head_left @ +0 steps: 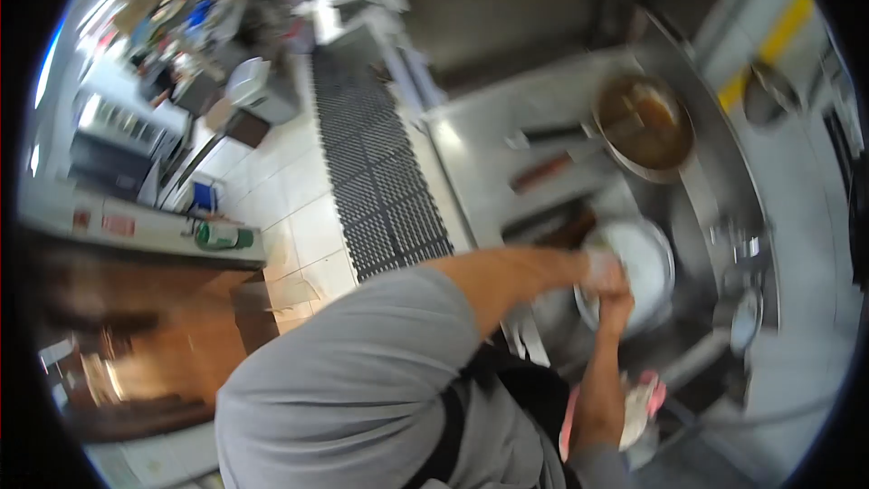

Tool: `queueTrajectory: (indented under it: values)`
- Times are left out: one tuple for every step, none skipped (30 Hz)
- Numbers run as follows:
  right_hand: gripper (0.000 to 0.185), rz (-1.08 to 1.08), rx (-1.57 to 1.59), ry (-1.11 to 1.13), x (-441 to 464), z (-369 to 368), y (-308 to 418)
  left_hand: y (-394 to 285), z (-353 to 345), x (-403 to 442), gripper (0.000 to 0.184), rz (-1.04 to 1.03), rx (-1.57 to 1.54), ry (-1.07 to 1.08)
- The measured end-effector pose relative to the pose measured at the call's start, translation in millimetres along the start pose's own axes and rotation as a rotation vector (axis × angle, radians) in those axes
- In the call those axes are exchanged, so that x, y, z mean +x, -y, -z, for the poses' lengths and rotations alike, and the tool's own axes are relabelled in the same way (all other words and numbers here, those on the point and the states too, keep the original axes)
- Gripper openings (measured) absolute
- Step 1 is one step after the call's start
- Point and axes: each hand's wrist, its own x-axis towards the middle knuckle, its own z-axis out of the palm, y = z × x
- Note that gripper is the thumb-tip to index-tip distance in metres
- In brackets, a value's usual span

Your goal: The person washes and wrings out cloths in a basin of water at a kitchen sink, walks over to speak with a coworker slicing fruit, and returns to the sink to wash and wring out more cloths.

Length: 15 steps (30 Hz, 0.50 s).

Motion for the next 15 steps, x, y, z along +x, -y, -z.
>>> queueTrajectory:
  values:
    - [0.027, -0.050, -0.081, 0.059, 0.6, 2.7, -1.4, 0.4, 3.6, 0.4, 0.012, 0.020, -0.011, -0.048]
    - [0.024, -0.082, -0.032, 0.025, 0.7, 1.7, 1.1, -2.5, 8.3, -0.4, 0.013, 0.035, 0.017, -0.075]
    - [0.022, -0.086, -0.207, 0.126, 3.3, 2.5, -1.5, -7.7, 18.8, -1.4, 0.016, 0.089, 0.000, -0.116]
    - [0.019, -0.152, -0.208, 0.151, -0.3, 5.6, 3.5, -8.6, 19.0, -7.0, 0.022, 0.006, -0.028, -0.237]
    - [0.025, -0.214, -0.065, 0.127, -8.2, 6.2, 4.7, -21.4, 22.0, -13.9, 0.022, 0.106, -0.042, -0.242]
    - [0.032, -0.257, 0.082, 0.096, -17.5, 5.8, 10.1, -28.9, 29.9, -21.8, 0.022, 0.212, -0.046, -0.245]
    - [0.032, -0.285, 0.069, 0.046, -24.4, 16.1, 28.3, -31.8, 21.2, -30.3, 0.023, 0.353, -0.091, -0.204]
    - [0.040, -0.459, 0.270, 0.045, -31.2, 32.4, 57.5, -34.1, 12.0, -41.9, 0.023, 0.506, -0.131, -0.160]
    - [0.049, -0.621, 0.479, 0.056, -41.5, 39.9, 75.3, -33.6, 15.7, -54.6, 0.024, 0.688, -0.219, 0.024]
    - [0.049, -0.629, 0.476, 0.040, -55.7, 35.5, 60.5, -31.0, 20.6, -69.7, 0.025, 0.879, -0.296, 0.213]
    - [0.051, -0.565, 0.230, -0.030, -69.9, 30.0, 31.6, -31.7, 27.9, -86.1, 0.025, 0.870, -0.296, 0.214]
    - [0.053, -0.491, -0.014, -0.101, -79.3, 28.1, 13.9, -35.1, 37.6, -104.2, 0.029, 0.844, -0.364, 0.100]
    - [0.049, -0.354, -0.350, -0.091, -90.6, 28.8, 12.6, -39.6, 46.7, -122.8, 0.032, 0.815, -0.434, -0.006]
    - [0.049, -0.365, -0.356, -0.100, -94.3, 32.1, 12.2, -44.1, 56.8, -139.4, 0.032, 0.802, -0.439, 0.000]
    - [0.047, -0.364, -0.339, -0.080, -92.2, 38.6, 11.8, -47.1, 68.0, -152.7, 0.036, 0.762, -0.475, -0.113]
